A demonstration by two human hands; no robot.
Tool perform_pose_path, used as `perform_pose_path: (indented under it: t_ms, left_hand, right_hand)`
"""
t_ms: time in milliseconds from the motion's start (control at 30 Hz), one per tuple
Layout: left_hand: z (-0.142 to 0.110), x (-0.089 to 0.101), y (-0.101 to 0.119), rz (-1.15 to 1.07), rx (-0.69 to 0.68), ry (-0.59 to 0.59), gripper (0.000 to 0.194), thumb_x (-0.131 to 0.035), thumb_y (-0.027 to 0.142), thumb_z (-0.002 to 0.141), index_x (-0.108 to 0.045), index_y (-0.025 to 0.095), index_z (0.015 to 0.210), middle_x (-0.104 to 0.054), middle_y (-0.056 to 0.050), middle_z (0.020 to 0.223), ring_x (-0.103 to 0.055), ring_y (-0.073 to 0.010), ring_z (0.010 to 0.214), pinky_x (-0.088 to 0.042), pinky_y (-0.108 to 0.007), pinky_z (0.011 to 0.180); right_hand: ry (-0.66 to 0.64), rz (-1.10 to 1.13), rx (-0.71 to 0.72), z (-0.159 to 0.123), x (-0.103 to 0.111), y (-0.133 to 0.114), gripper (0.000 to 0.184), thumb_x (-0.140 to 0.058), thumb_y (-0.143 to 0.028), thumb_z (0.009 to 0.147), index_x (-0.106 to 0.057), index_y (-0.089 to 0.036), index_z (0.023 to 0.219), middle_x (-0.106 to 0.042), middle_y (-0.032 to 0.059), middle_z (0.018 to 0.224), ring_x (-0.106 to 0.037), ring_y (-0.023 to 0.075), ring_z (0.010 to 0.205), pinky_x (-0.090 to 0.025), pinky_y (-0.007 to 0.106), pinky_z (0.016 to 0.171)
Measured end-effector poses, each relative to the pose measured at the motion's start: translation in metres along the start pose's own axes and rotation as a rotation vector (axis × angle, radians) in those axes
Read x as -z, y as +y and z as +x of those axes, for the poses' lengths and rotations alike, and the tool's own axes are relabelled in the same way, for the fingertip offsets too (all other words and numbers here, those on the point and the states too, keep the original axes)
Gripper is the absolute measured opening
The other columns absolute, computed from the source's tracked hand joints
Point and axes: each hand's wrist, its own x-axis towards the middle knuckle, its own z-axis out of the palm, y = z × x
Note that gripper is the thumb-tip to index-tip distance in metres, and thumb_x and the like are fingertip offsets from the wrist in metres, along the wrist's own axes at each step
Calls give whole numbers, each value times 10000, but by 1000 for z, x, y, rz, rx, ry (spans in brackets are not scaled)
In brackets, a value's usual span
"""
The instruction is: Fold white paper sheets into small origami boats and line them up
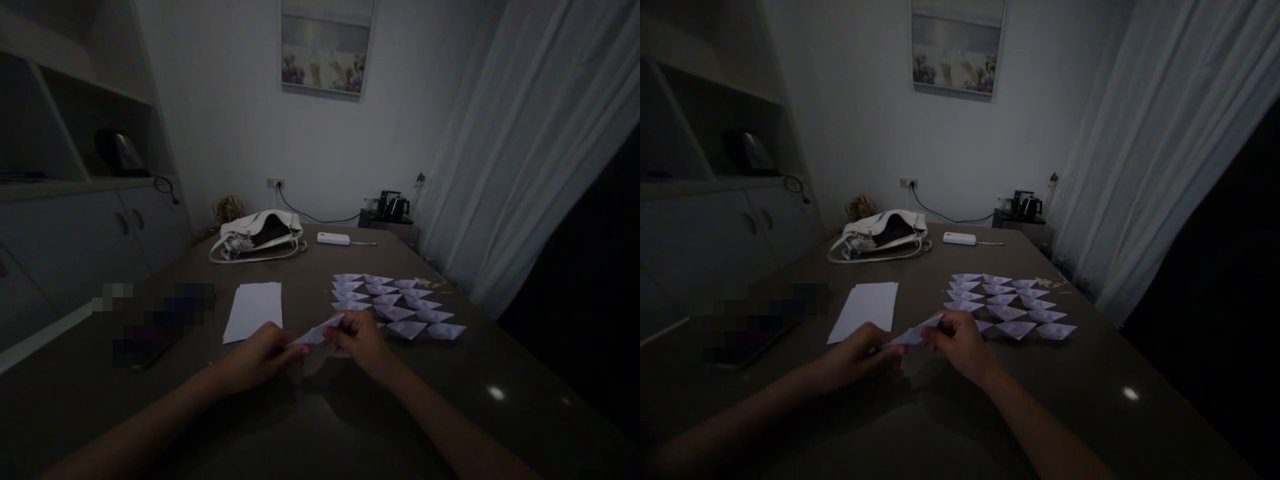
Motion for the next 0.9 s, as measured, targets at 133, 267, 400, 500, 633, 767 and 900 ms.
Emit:
perform_pose_path:
  t_ms: [133,267,400,500,633,767,900]
  left_hand:
    - [1,-2,-3,-62,30,27,536,-304,515,923,-642,116,806,-480,20,517,-451,-106,473,-328,-188,459]
    - [2,-3,-5,-52,-15,12,529,-320,526,913,-630,111,808,-483,17,511,-474,-113,466,-346,-193,468]
    - [4,-4,-7,-34,13,18,542,-307,528,917,-641,115,808,-479,21,491,-481,-116,459,-345,-195,471]
    - [5,-4,-8,-24,25,54,551,-303,524,921,-650,113,805,-472,23,489,-474,-115,463,-332,-192,466]
    - [3,-2,-7,-10,-3,56,552,-327,528,911,-658,103,792,-473,16,516,-466,-113,482,-324,-189,466]
    - [1,-2,-1,-24,49,51,561,-325,539,907,-658,110,765,-499,11,538,-463,-115,505,-343,-193,482]
    - [-1,-2,5,-159,125,50,611,-278,579,899,-646,113,754,-553,-1,604,-483,-128,566,-380,-205,523]
  right_hand:
    - [43,-20,9,3,3,3,368,-666,-505,698,-633,-141,657,-616,25,586,-487,91,468,-378,215,458]
    - [43,-41,5,3,4,5,362,-664,-499,703,-627,-141,657,-615,22,581,-486,94,471,-375,215,459]
    - [62,-40,23,4,5,5,339,-663,-477,709,-621,-145,662,-600,12,577,-491,97,478,-395,221,473]
    - [86,-55,43,4,7,5,327,-653,-468,721,-624,-145,683,-591,9,591,-493,98,492,-395,221,478]
    - [92,-58,52,4,7,3,343,-648,-482,723,-615,-144,676,-588,14,600,-501,100,509,-398,220,485]
    - [70,-14,42,3,6,2,345,-644,-493,728,-612,-149,719,-608,13,631,-513,101,517,-411,221,493]
    - [-77,15,26,-1,4,2,282,-675,-422,732,-629,-145,755,-594,-1,638,-527,99,553,-418,212,520]
